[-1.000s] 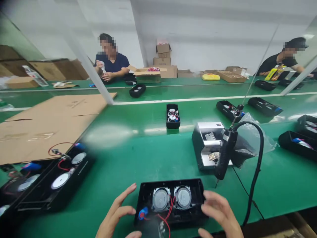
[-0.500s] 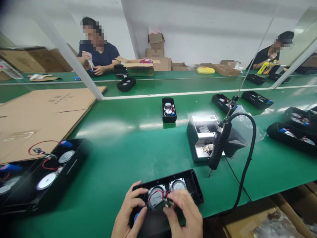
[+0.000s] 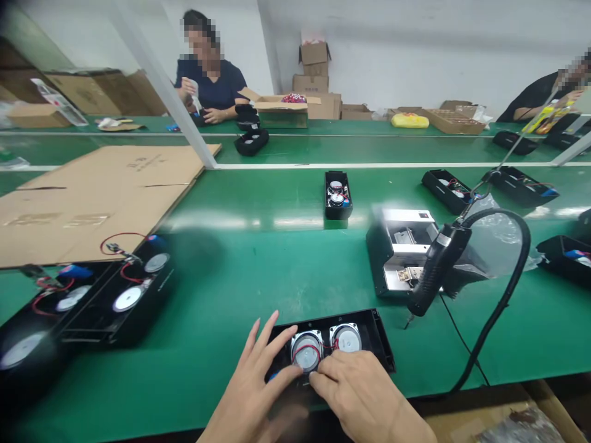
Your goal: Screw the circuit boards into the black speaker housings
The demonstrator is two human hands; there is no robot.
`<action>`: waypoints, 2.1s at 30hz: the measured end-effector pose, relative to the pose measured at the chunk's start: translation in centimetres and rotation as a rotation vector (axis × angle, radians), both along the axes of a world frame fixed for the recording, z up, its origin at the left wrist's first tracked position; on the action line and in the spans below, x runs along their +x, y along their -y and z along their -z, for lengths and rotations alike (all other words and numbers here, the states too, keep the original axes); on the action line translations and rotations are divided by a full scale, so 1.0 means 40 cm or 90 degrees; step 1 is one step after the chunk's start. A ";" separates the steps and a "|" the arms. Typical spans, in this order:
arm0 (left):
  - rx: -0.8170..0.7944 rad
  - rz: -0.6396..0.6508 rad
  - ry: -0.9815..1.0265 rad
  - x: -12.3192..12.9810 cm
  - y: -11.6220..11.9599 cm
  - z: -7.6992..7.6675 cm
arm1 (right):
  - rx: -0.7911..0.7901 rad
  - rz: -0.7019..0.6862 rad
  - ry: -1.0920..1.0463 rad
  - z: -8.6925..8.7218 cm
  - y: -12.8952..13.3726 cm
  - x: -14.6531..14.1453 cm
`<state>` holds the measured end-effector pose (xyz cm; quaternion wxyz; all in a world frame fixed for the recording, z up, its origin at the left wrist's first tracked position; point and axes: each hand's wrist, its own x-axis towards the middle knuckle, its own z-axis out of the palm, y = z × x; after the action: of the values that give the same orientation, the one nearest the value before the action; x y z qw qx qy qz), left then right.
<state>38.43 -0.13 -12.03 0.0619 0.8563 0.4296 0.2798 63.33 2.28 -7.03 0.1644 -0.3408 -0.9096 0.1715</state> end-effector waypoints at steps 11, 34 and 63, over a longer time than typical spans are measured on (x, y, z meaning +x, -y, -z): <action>0.025 0.047 -0.095 0.028 -0.016 -0.018 | -0.219 -0.066 0.082 -0.025 -0.046 0.014; -0.335 0.151 -0.061 0.018 -0.216 -0.103 | -0.164 -0.002 0.104 -0.070 -0.126 -0.024; -0.566 0.168 0.065 0.019 -0.317 -0.161 | -0.265 0.056 0.085 -0.068 -0.215 -0.075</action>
<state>39.21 12.56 -5.61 0.4788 0.7792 0.3918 0.1004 60.34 10.88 -4.32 0.0370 -0.4174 -0.8478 0.3249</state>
